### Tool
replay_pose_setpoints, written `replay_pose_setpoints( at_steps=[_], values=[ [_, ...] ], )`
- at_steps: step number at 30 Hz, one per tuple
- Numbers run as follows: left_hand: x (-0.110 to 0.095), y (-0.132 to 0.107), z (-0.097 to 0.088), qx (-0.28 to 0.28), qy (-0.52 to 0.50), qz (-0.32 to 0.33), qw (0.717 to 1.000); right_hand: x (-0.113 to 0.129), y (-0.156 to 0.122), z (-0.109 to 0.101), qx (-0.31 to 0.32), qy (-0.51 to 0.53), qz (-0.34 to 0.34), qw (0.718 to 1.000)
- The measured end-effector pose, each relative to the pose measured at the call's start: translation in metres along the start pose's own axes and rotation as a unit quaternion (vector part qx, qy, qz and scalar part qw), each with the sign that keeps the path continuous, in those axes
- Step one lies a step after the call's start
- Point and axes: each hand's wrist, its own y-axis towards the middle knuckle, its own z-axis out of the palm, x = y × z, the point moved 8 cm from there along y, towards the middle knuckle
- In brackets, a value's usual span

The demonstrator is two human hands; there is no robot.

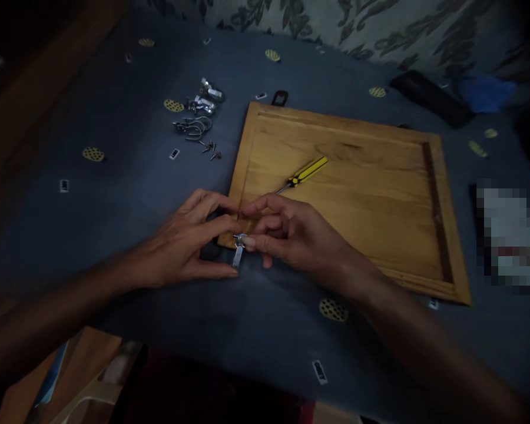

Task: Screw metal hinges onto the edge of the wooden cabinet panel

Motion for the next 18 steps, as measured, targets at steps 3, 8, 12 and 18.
replay_pose_setpoints(
  at_steps=[3,8,12,18],
  values=[
    [0.0,0.0,-0.002,0.0,0.009,-0.001,1.0,0.002,-0.005,-0.005,-0.037,0.028,-0.03,0.998],
    [0.003,-0.002,-0.001,0.002,0.01,-0.004,1.0,0.007,-0.026,-0.028,-0.173,0.019,-0.107,0.979],
    [0.006,-0.003,-0.002,-0.029,-0.001,-0.001,1.0,0.01,-0.04,-0.048,-0.23,-0.055,-0.142,0.961],
    [0.007,0.0,-0.002,0.001,0.0,-0.002,1.0,0.007,-0.046,-0.051,-0.243,-0.143,-0.185,0.941]
  ],
)
